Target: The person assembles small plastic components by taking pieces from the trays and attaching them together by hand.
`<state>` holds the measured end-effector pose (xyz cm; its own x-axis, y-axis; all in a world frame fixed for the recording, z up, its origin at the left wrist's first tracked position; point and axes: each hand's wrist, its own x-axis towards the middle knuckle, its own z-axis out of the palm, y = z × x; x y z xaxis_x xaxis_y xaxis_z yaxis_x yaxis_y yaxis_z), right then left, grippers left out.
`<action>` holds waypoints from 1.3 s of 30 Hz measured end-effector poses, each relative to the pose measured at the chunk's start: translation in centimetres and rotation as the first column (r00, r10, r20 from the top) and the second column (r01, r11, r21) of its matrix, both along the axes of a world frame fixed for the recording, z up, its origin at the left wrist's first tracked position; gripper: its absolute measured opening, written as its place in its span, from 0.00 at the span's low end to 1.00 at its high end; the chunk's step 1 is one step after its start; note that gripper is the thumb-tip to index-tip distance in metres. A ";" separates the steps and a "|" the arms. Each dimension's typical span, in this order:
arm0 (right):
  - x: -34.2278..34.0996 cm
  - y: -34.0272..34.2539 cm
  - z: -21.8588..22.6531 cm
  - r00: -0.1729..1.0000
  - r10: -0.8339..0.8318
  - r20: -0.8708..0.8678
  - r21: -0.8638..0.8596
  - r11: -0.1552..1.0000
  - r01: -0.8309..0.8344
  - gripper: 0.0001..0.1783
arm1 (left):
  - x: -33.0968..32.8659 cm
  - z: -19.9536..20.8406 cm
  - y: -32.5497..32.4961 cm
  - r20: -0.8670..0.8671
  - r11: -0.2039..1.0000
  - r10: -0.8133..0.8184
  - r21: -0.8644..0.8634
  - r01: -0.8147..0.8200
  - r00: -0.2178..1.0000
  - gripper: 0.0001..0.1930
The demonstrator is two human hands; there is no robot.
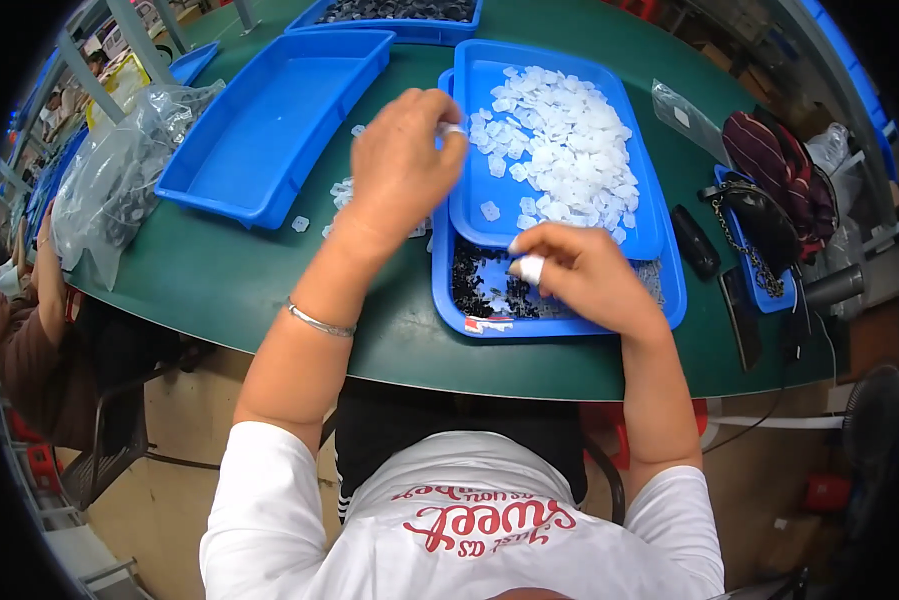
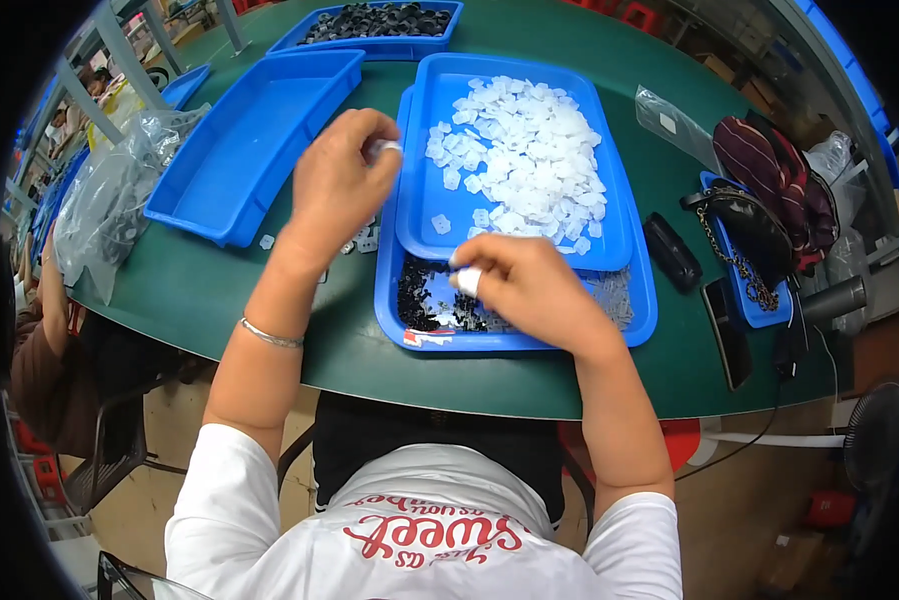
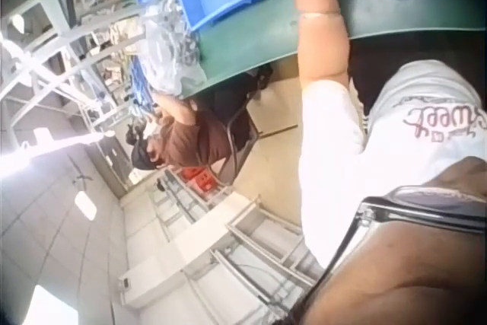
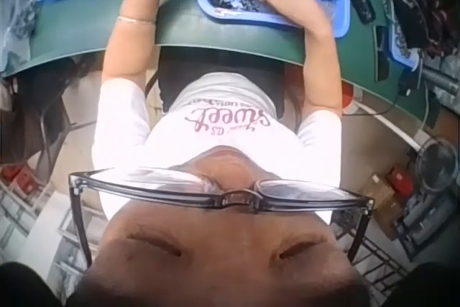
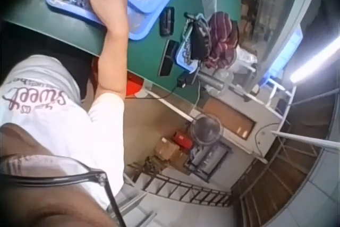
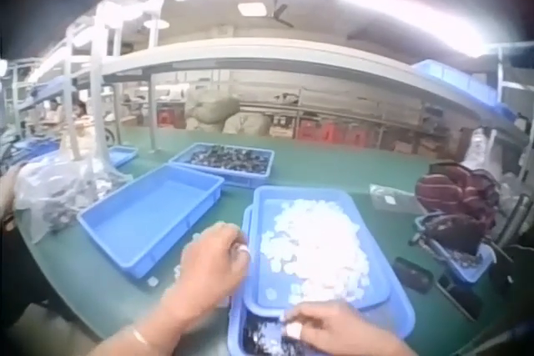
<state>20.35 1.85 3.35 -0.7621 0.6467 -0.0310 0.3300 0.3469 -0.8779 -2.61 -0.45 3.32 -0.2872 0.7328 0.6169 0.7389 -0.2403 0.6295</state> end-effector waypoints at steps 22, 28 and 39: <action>0.1 0.3 -1.4 0.941 0.324 0.102 0.338 0.878 -0.339 0.06 | 2.5 -1.7 -0.2 -0.253 0.932 -0.326 -0.244 0.266 0.911 0.05; 0.2 0.3 0.0 0.987 0.015 -0.161 -0.276 0.959 -0.059 0.05 | 3.5 -0.8 -0.4 0.387 0.852 -0.380 -0.207 0.481 0.840 0.06; 0.6 1.6 -0.3 0.908 -0.185 -0.376 -0.189 0.975 0.120 0.07 | 4.1 -0.4 -0.5 0.848 0.694 -0.251 -0.180 0.698 0.468 0.10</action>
<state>20.91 3.43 3.09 -0.6266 0.7673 0.1364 -0.0116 0.1658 -0.9861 1.45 -0.99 2.93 0.0422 0.9969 -0.0671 -0.1638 0.0731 0.9838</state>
